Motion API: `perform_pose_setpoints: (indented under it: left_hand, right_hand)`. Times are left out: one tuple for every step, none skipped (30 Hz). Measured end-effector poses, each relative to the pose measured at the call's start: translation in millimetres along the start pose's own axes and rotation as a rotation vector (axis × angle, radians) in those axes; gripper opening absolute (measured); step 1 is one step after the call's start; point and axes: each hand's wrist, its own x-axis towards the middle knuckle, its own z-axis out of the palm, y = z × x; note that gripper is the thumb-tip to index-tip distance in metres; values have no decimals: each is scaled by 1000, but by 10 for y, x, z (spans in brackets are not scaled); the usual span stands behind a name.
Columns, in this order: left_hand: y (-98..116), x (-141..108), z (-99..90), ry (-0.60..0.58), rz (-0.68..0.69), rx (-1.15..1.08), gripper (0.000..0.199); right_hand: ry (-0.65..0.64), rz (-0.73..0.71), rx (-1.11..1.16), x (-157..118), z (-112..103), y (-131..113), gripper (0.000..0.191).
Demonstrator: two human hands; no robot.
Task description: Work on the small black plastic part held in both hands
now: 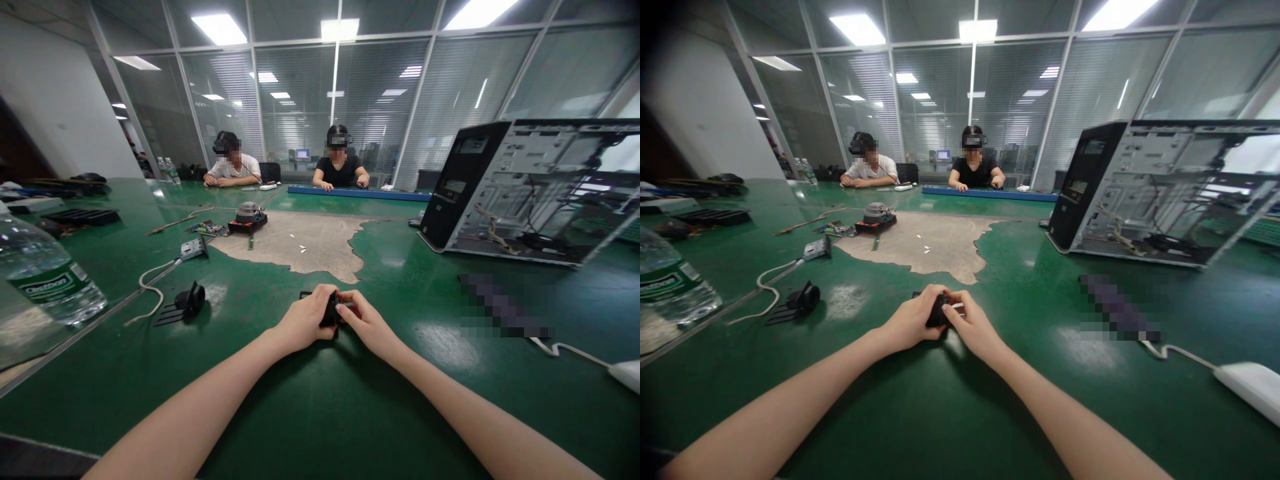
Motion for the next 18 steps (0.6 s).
perform_pose_setpoints:
  left_hand:
    - [2, -1, -4, 1, 4, 0, 58]
    - [4, -2, -7, 1, 7, 2, 57]
    - [6, -2, -9, 3, 10, 4, 58]
    - [6, -3, -11, 5, 12, 8, 58]
    - [6, -2, -12, 5, 15, 12, 58]
    - [5, -2, -13, 5, 17, 16, 58]
    - [3, -2, -13, 7, 17, 20, 58]
    - [2, -2, -14, 7, 17, 22, 58]
    - [0, -2, -14, 5, 17, 24, 58]
    - [-1, -2, -16, 3, 16, 24, 59]
    - [-2, -2, -17, 1, 16, 22, 59]
    - [-2, -2, -20, -2, 18, 21, 60]
    - [-1, -2, -22, -3, 19, 20, 60]
    - [1, -2, -24, -3, 20, 20, 60]
    - [3, -1, -26, -3, 21, 22, 60]
    - [5, 0, -27, -3, 21, 24, 59]
    - [7, 0, -27, -2, 19, 28, 58]
    - [10, 1, -26, -1, 16, 31, 57]
  right_hand:
    - [-12, -10, 10, -11, -3, -21, 19]
    - [-23, -25, 25, -23, -4, -41, 18]
    - [-29, -40, 40, -33, -3, -55, 18]
    - [-29, -52, 55, -41, -2, -63, 17]
    - [-23, -57, 66, -46, 1, -64, 17]
    - [-13, -55, 72, -46, 5, -59, 16]
    - [-1, -49, 74, -43, 9, -50, 15]
    - [12, -44, 69, -38, 12, -39, 15]
    - [23, -38, 62, -30, 15, -30, 15]
    - [30, -31, 55, -23, 17, -23, 17]
    - [34, -23, 47, -17, 18, -20, 19]
    - [32, -16, 39, -12, 18, -21, 21]
    - [27, -10, 32, -10, 18, -25, 23]
    - [18, -6, 24, -10, 16, -32, 23]
    - [6, -8, 18, -13, 15, -40, 22]
    - [-7, -14, 15, -18, 14, -47, 20]
    - [-18, -22, 17, -24, 14, -53, 19]
    - [-26, -30, 23, -30, 15, -57, 17]
